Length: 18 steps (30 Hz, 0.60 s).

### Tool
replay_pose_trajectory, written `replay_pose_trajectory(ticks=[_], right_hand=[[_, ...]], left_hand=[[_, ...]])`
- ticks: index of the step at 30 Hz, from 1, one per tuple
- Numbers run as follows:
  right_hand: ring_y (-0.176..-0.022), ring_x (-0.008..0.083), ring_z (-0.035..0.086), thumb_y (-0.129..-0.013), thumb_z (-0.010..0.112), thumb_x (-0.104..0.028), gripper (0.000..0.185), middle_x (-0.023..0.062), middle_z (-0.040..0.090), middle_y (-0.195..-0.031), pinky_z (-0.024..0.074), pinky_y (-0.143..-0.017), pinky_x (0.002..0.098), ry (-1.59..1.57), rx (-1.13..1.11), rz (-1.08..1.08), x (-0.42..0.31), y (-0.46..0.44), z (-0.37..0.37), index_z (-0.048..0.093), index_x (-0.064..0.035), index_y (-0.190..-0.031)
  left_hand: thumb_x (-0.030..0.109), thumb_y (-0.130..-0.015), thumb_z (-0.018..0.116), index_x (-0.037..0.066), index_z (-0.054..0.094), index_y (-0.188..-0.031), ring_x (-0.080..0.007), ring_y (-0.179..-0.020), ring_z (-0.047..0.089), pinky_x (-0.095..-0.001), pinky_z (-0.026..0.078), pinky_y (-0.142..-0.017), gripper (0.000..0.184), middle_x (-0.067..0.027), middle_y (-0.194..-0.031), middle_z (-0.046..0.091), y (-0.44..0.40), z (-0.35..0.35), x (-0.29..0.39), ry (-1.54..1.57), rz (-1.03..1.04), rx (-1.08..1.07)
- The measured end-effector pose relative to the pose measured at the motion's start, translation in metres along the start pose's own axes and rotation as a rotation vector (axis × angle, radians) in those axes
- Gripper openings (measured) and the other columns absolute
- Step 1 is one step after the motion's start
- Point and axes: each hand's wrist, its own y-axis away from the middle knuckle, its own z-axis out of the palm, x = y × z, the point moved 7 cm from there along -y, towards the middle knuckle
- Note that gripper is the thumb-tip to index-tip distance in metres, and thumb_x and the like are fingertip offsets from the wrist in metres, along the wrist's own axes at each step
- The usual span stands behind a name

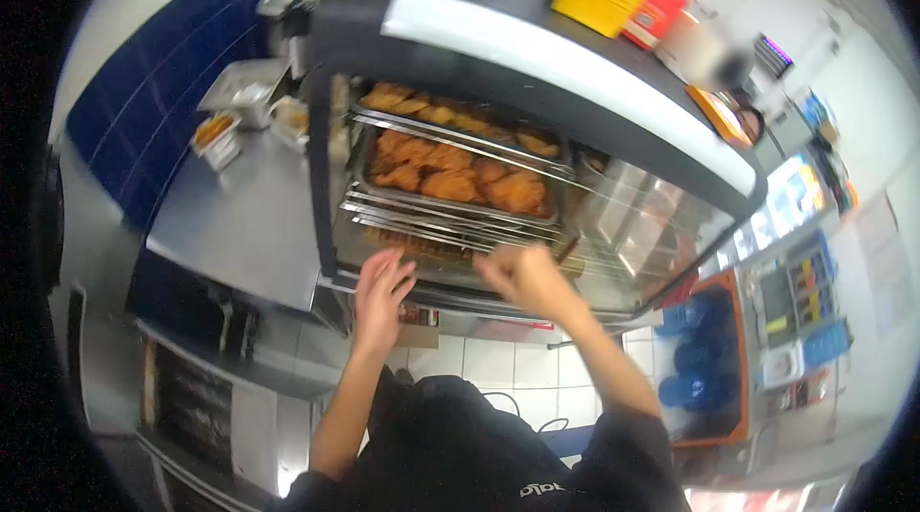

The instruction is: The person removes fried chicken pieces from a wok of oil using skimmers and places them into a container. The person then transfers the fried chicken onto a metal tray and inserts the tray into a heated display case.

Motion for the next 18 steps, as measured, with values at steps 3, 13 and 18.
replay_pose_trajectory(ticks=[3,13,18], right_hand=[[-0.056,0.0266,0.059,-0.089,0.069,-0.014,0.015,0.0138,0.065,-0.076,0.0479,-0.056,0.0387,-0.041,0.009,0.055,0.044,0.071,0.017,0.065,0.0008,-0.088],[-0.070,0.0198,0.058,-0.077,0.077,-0.012,0.070,0.0185,0.044,-0.123,0.0513,-0.065,0.0302,-0.186,0.747,0.522,0.125,0.090,0.015,0.038,0.0039,-0.134],[-0.066,0.0181,0.057,-0.077,0.075,-0.013,0.070,0.0169,0.047,-0.122,0.0507,-0.066,0.0315,-0.188,0.686,0.369,0.084,0.060,0.044,0.038,0.0032,-0.135]], left_hand=[[0.023,-0.096,0.063,0.010,0.054,-0.123,-0.0195,-0.107,0.059,-0.0364,0.048,-0.092,0.032,-0.0045,-0.123,0.059,0.023,-0.054,-0.023,-0.039,-0.139,0.078],[0.027,-0.093,0.063,0.012,0.055,-0.120,-0.0267,-0.112,0.056,-0.0416,0.043,-0.092,0.032,-0.0066,-0.122,0.057,0.112,-0.212,-0.037,-0.294,-0.354,0.394],[0.031,-0.093,0.063,0.010,0.051,-0.126,-0.0287,-0.117,0.053,-0.0431,0.042,-0.096,0.041,-0.0102,-0.127,0.054,0.139,-0.221,-0.026,-0.255,-0.241,0.469]])
